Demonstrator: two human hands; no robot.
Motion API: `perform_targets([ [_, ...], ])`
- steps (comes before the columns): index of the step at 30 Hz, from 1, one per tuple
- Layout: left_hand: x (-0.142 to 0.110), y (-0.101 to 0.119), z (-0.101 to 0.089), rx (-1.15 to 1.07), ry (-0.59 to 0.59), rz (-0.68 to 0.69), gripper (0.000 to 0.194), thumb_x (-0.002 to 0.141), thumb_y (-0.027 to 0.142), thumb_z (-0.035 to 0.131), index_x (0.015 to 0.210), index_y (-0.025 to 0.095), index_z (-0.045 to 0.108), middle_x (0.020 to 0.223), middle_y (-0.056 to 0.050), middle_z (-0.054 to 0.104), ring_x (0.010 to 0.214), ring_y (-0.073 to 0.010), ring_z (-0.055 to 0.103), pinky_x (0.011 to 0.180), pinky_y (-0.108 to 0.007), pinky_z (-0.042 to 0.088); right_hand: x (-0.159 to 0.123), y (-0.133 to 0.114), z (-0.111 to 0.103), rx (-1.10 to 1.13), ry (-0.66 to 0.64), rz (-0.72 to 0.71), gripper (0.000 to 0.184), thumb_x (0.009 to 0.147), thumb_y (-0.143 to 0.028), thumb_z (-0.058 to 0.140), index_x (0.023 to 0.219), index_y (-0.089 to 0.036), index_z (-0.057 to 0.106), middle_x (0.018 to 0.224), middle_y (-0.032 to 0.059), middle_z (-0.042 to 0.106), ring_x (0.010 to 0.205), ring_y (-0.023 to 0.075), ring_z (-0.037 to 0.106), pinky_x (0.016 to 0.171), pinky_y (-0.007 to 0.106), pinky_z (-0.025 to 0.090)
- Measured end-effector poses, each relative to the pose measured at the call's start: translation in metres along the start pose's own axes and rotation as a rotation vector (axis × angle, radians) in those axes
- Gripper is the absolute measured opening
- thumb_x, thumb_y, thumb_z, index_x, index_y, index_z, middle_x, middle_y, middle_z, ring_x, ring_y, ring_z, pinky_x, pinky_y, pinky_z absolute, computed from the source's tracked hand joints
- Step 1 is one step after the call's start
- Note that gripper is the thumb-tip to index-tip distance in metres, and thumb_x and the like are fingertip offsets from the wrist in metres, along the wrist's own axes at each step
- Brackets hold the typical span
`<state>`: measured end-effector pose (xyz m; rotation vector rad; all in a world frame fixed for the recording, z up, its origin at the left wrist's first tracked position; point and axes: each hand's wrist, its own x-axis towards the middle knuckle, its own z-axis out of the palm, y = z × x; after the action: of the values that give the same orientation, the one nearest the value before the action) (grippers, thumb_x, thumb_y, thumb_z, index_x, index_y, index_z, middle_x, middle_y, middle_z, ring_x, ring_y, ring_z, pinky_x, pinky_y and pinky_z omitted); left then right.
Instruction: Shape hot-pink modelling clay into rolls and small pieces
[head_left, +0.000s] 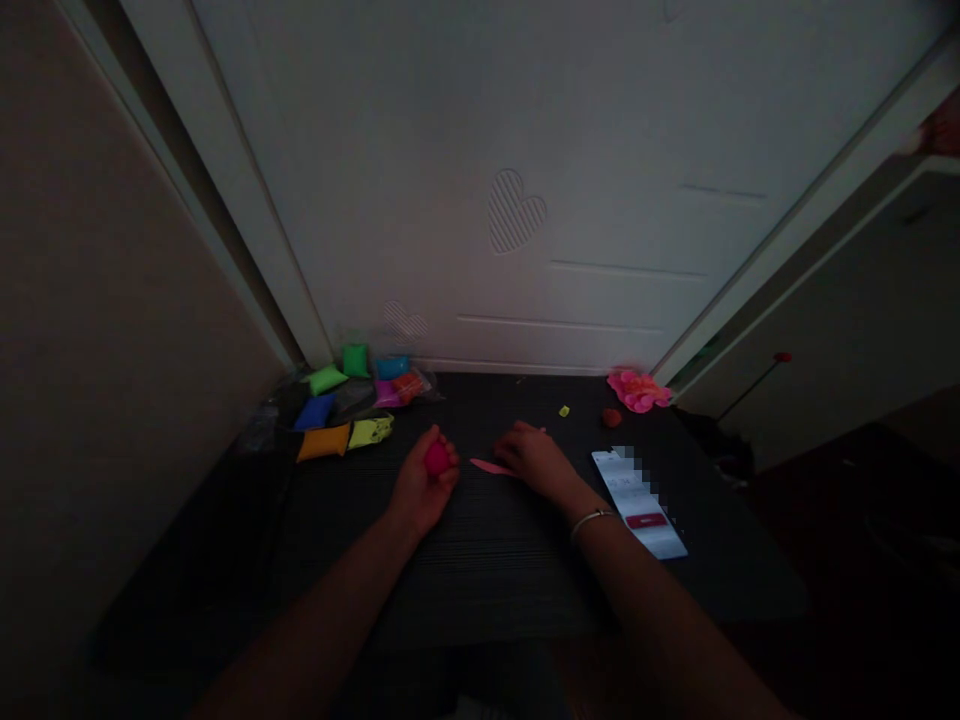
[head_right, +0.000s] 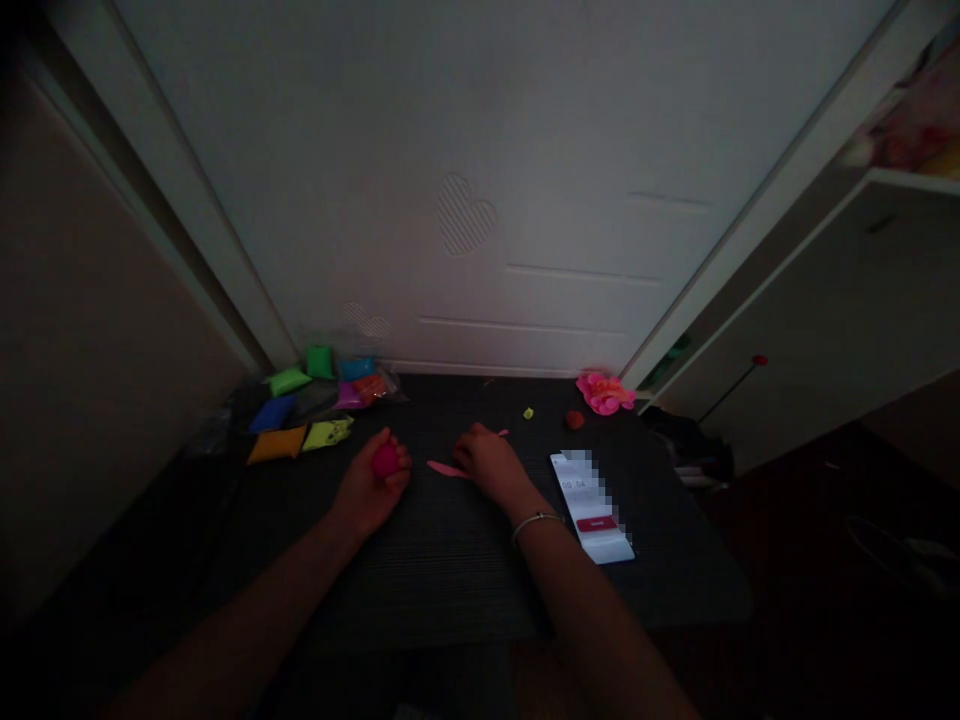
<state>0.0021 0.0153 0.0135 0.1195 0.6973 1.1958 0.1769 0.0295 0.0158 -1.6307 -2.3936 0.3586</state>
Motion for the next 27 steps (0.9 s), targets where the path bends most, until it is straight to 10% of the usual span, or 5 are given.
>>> perform_targets([
  [18, 0.005, -0.007, 0.002, 0.0, -0.01, 0.024, 0.02, 0.083, 0.026, 0.042, 0.084, 0.011, 0.056, 0.076, -0.008, 0.059, 0.071, -0.0156, 0.059, 0.065, -0.028, 0.051, 0.003, -0.006, 0.002, 0.227, 0.346, 0.225, 0.019, 0.085, -0.026, 0.038, 0.083, -0.017, 0.055, 0.076, 0.0032, 0.061, 0.069, 0.0141, 0.057, 0.061, 0.023, 0.038],
  [27, 0.004, -0.01, 0.002, 0.059, -0.109, 0.025, 0.025, 0.083, 0.032, 0.044, 0.086, 0.011, 0.058, 0.084, -0.008, 0.061, 0.076, -0.0134, 0.059, 0.065, -0.023, 0.05, -0.001, -0.039, 0.004, 0.525, 0.301, -0.227, 0.03, 0.077, -0.028, 0.055, 0.107, -0.024, 0.055, 0.099, 0.0037, 0.057, 0.087, 0.0136, 0.055, 0.075, 0.026, 0.044],
])
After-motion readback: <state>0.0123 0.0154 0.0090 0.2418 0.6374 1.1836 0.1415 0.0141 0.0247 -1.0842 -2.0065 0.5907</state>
